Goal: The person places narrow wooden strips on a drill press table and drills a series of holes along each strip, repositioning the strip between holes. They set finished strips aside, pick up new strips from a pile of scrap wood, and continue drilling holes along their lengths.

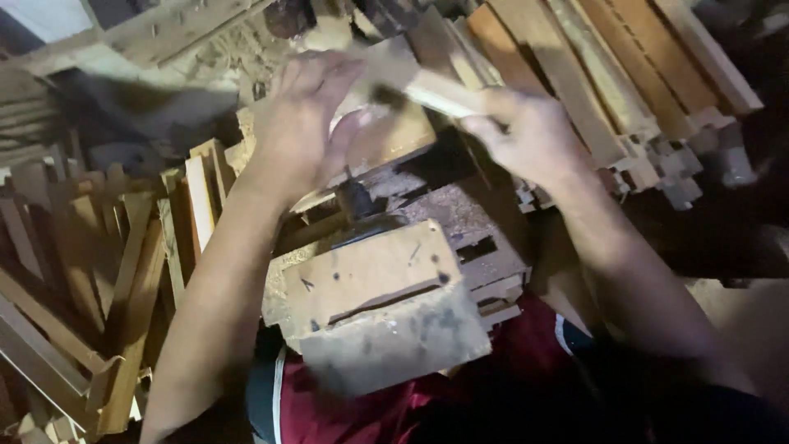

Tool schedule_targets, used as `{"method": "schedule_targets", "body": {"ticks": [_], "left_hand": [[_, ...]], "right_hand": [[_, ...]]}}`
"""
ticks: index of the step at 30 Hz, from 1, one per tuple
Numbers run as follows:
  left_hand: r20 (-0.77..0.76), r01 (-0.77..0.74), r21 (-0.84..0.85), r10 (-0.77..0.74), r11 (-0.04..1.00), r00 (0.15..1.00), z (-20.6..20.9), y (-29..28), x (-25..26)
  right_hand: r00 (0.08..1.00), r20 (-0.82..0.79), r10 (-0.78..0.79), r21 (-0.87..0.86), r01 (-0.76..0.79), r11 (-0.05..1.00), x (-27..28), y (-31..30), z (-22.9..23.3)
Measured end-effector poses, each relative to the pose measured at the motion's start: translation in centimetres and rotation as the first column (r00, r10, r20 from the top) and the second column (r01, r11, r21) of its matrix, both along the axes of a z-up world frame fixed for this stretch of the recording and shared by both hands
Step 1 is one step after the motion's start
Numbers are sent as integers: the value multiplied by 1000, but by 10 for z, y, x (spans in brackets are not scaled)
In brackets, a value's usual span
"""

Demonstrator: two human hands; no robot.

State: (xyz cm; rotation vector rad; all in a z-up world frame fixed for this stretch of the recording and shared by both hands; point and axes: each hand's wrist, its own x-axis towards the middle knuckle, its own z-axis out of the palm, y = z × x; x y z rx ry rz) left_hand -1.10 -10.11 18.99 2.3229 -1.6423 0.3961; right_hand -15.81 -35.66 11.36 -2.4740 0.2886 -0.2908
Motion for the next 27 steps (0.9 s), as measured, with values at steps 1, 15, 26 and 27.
{"method": "schedule_targets", "body": {"ticks": [1,15,26,27], "left_hand": [[9,9,0,-9,1000,1000,8,-15,-5],[-322,76,456,85,887,943,48,-159,-72],[-262,-155,-71,131,985,956,46,42,-18],[-284,-311,-104,271,945,920,40,68,-22]], "right_hand": [[1000,9,-9,0,9,1000,-10,-8,7],[800,-172,-575,-362,491,792,-63,-173,-74],[931,362,40,-132,8,991,-22,-55,7],[959,270,89,-114,-60,992,-12,-32,19]]}}
